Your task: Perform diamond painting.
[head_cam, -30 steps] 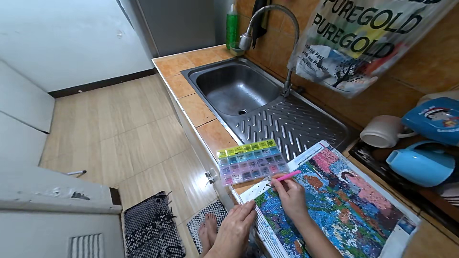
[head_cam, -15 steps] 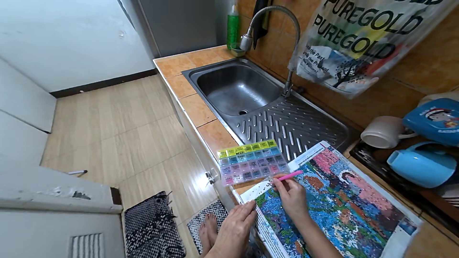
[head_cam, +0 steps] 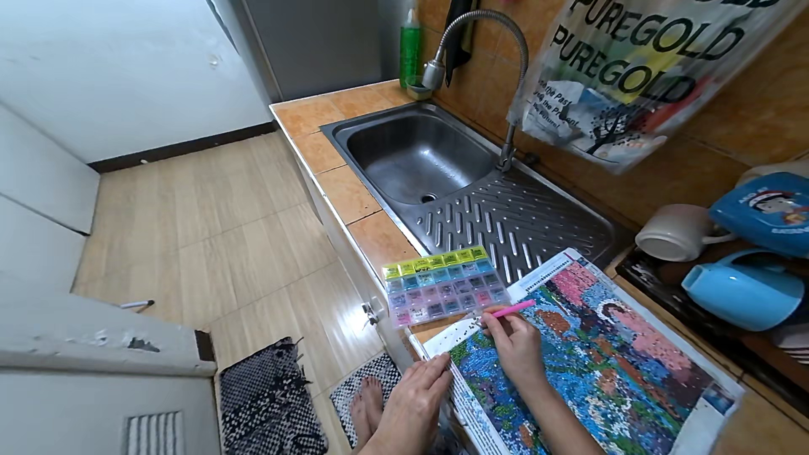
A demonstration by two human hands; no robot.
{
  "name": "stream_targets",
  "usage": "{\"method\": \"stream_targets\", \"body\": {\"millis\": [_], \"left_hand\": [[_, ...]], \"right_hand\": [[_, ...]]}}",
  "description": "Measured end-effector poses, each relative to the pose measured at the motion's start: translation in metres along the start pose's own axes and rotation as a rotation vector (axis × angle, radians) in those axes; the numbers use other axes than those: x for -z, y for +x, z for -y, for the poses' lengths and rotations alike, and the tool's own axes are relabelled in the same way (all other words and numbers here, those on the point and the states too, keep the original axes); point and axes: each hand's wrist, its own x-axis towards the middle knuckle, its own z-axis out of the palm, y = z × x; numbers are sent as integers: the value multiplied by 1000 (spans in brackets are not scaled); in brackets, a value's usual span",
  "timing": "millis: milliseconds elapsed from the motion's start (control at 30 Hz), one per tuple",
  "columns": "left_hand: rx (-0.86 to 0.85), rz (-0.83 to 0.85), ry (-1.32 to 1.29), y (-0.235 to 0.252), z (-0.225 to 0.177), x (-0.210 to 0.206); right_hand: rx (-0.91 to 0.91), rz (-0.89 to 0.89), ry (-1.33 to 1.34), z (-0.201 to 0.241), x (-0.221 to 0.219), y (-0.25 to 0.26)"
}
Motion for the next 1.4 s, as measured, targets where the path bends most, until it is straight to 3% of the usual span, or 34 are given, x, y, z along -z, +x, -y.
{"method": "stream_targets", "body": {"millis": [1400], "left_hand": [[3, -4, -3, 0, 0, 1]], "right_hand": [[-21, -17, -1, -1, 4, 3]]}}
